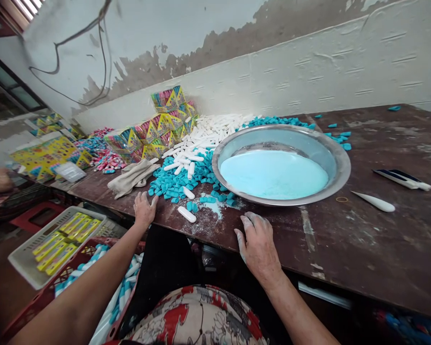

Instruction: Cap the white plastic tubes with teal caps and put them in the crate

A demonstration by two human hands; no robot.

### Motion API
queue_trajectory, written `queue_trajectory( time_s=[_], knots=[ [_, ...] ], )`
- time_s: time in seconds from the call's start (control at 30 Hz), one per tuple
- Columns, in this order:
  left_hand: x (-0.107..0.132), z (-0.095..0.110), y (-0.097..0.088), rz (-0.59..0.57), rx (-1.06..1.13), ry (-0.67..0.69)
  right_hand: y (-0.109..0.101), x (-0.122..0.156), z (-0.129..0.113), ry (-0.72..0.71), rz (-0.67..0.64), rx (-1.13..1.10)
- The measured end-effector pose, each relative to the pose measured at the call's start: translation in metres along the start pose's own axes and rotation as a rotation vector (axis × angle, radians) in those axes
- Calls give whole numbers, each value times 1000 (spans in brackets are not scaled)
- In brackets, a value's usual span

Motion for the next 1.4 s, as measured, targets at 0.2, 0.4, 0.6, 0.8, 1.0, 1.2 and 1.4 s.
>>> queue_trajectory(
  time_s=[0.2, 0.4, 0.6, 0.8, 1.0, 1.2, 1.4],
  knots=[
    [0, 3, -2, 11, 3, 21, -2, 0, 0, 18, 24, -25],
    [1, 3, -3, 33, 17, 28, -3, 0, 1, 38, 29, -20],
    [2, 2, -2, 55, 42, 39, -3, 0, 0, 31, 41, -6],
    [3, 0, -1, 74, 74, 39, -2, 0, 1, 19, 54, -7],
    [4, 0, -2, 87, 102, 45, -4, -1, -1, 0, 58, -5],
    [6, 0, -4, 114, 126, 68, -3, 0, 0, 20, 62, -7],
    [5, 0, -3, 93, 152, 84, -4, -2, -4, 23, 21, 15]
  ],
)
Point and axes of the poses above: each hand's wrist, its own x-axis away from the middle knuckle, its own y-axis out of the palm, z = x × y, the point moved 4 cm from there along -x, towards the middle knuckle, and after that the axes turned 13 degrees about y, right-handed, at the moved point
